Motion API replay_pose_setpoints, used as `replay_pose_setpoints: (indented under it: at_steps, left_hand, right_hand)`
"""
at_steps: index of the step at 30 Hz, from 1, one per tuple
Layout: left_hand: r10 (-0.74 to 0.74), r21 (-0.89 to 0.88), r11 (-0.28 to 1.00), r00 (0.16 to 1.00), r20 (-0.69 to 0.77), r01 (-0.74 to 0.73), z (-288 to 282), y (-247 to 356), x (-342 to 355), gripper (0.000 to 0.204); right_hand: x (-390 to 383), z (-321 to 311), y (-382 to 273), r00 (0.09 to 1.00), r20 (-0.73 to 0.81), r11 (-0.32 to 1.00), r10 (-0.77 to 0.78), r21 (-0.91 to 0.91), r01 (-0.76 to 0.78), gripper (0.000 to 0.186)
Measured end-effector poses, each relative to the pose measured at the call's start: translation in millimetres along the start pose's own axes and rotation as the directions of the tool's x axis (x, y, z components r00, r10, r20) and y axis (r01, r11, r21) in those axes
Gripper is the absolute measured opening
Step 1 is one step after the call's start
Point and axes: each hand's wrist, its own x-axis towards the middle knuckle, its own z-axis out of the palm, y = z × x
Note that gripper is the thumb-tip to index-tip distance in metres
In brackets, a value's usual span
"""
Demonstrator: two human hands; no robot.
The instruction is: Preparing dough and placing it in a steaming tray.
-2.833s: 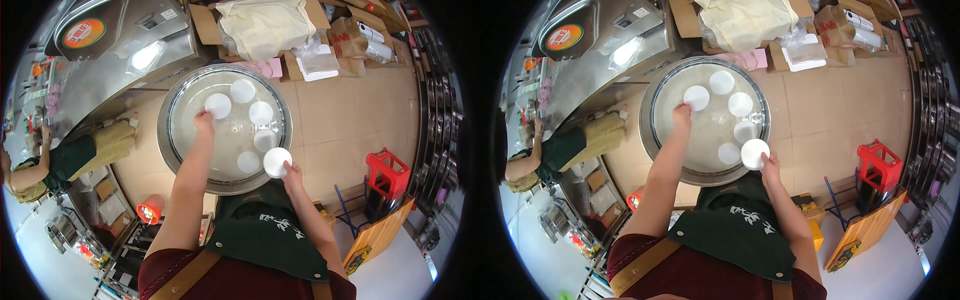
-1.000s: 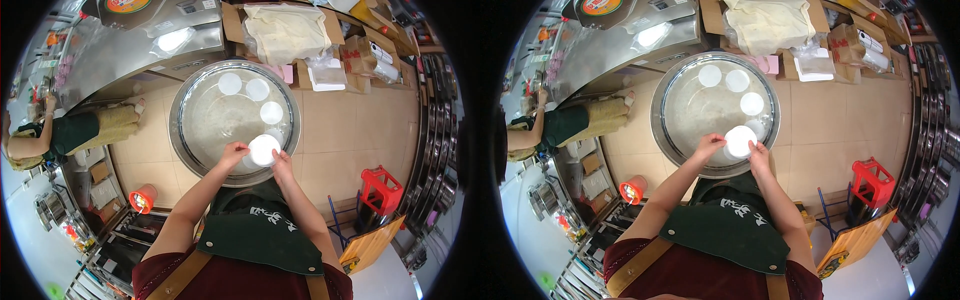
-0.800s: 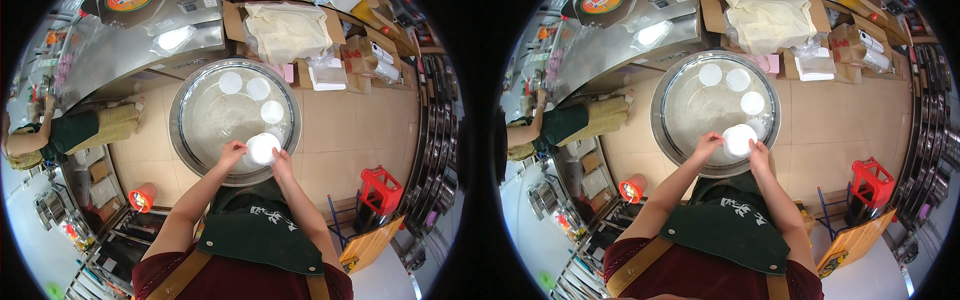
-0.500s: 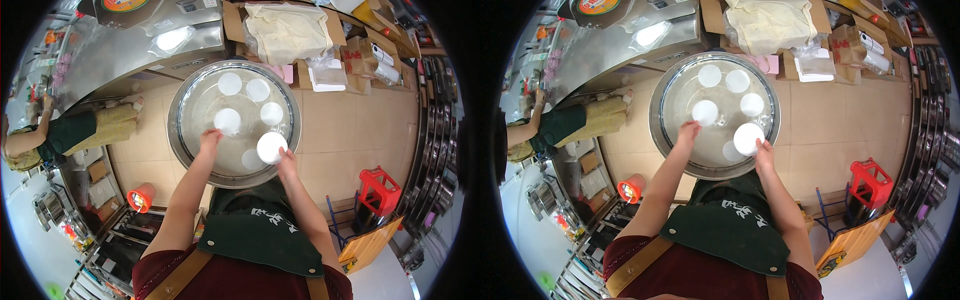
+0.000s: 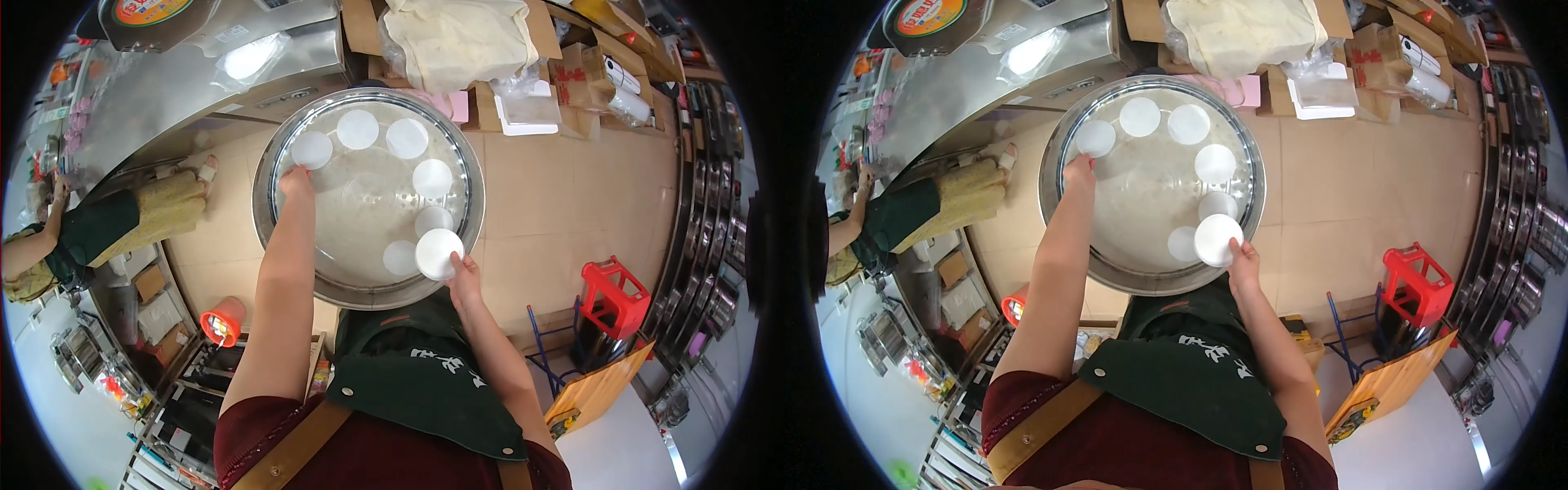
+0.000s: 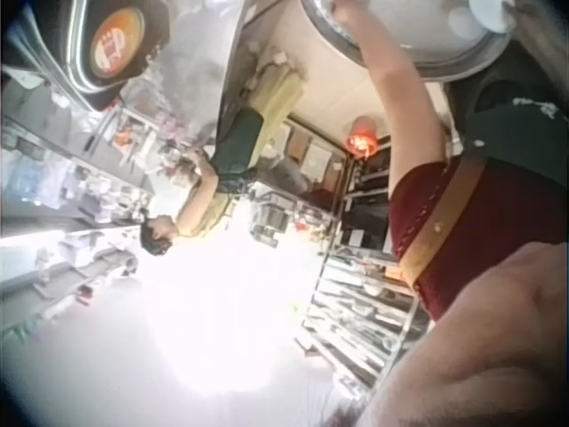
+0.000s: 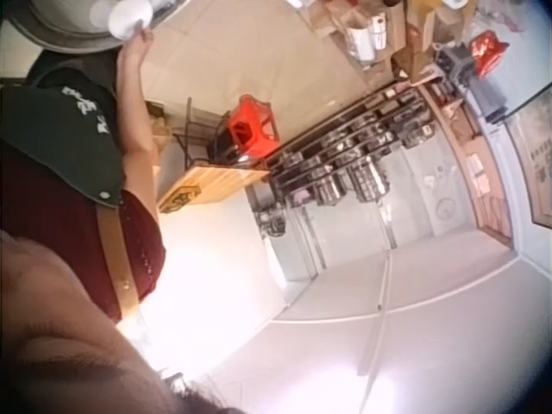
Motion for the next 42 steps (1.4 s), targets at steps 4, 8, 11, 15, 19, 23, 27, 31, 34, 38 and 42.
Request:
replay_pose_setpoints:
  at_steps: [4,8,11,15,19,23,27,31,34,38,42]
  left_hand:
    - [0.064,0.000,0.998,0.997,0.045,-0.064,-28.5,-11.6,20.7,0.020]
    - [0.414,0.434,0.795,0.902,0.125,-0.425,-34.4,-30.3,-48.5,0.018]
    - [0.090,0.302,0.866,0.719,0.689,-0.398,-55.8,-47.2,-120.5,0.013]
    - [-0.145,0.387,0.874,0.602,0.785,-0.295,-69.9,-49.5,-193.9,0.022]
    - [-0.157,0.353,0.914,0.626,0.764,-0.201,-79.8,-55.0,-195.6,0.022]
    - [-0.206,0.389,0.908,0.640,0.740,-0.158,-85.0,-54.2,-189.5,0.020]
    - [-0.194,0.362,0.919,0.622,0.758,-0.154,-92.7,-52.5,-186.9,0.016]
    - [-0.099,0.272,0.948,0.661,0.743,-0.163,-100.6,-55.7,-187.6,0.013]
    - [-0.021,0.276,0.935,0.740,0.672,-0.224,-107.2,-60.3,-187.7,0.011]
    - [0.043,0.215,0.960,0.854,0.518,-0.179,-114.1,-60.2,-174.0,0.007]
    - [-0.117,-0.051,0.991,0.987,0.109,0.123,-118.6,-59.3,-103.4,0.007]
  right_hand:
    - [-3.9,8.8,-5.1,0.997,0.083,1.000,0.007,0.009,-0.008,0.016]
    - [-4.7,12.9,-8.8,0.994,0.097,0.999,-0.046,0.008,0.045,0.017]
    - [-5.7,20.7,-7.9,0.990,0.130,0.998,-0.055,-0.002,0.055,0.017]
    - [-3.8,31.8,-4.3,0.988,0.155,0.999,-0.016,-0.032,0.022,0.019]
    - [-10.1,44.7,-1.8,0.975,0.221,1.000,-0.022,-0.003,0.024,0.020]
    - [-14.3,50.0,1.6,0.964,0.258,0.998,-0.062,-0.017,0.068,0.020]
    - [-17.5,53.3,5.3,0.969,0.245,0.998,-0.040,-0.043,0.052,0.020]
    - [-16.3,55.8,10.2,0.964,0.264,0.999,-0.029,-0.028,0.037,0.020]
    - [-14.1,59.0,12.7,0.967,0.253,0.999,-0.034,-0.024,0.041,0.020]
    - [-12.4,59.5,10.9,0.979,0.203,0.999,-0.033,-0.012,0.036,0.022]
    - [-14.3,55.3,8.9,0.990,0.135,0.999,-0.042,-0.016,0.045,0.021]
